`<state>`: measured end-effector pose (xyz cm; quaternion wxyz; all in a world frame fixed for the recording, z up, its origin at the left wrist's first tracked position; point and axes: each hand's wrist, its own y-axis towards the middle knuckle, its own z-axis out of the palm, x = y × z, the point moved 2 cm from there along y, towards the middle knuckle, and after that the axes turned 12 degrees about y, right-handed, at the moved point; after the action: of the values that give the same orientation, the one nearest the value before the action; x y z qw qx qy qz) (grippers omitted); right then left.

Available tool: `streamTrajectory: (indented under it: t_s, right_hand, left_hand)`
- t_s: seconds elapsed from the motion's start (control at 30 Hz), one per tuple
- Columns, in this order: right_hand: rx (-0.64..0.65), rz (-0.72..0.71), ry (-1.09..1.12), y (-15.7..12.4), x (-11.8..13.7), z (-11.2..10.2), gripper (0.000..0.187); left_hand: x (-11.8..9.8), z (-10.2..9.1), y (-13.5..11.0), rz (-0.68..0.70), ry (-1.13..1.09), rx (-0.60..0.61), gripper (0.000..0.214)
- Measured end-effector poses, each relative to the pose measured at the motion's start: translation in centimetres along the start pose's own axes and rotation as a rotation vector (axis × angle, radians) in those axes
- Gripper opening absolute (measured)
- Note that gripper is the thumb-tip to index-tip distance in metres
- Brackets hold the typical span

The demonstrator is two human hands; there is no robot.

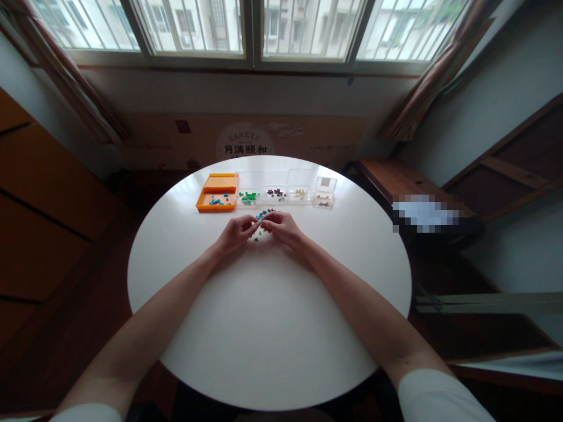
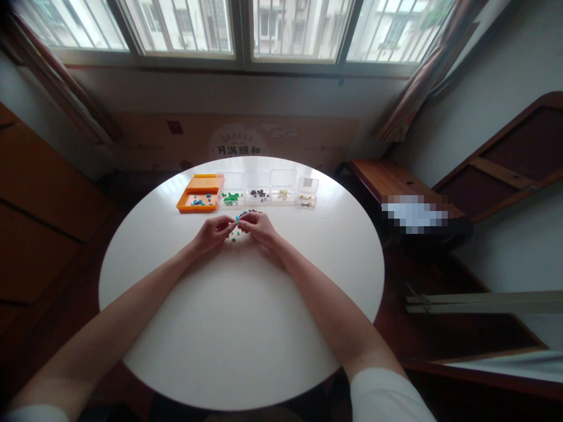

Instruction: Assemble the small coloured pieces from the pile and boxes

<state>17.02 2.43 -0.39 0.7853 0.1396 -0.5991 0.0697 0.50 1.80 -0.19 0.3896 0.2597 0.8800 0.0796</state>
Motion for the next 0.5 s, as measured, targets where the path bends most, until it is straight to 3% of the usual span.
streamTrajectory:
  t_s: [0.5]
  right_hand:
    - [-0.001,-0.007,0.015,-0.08,0.10,0.07,0.035]
  left_hand:
    - [0.30,0.14,0.06,0.013,0.002,-0.030,0.027]
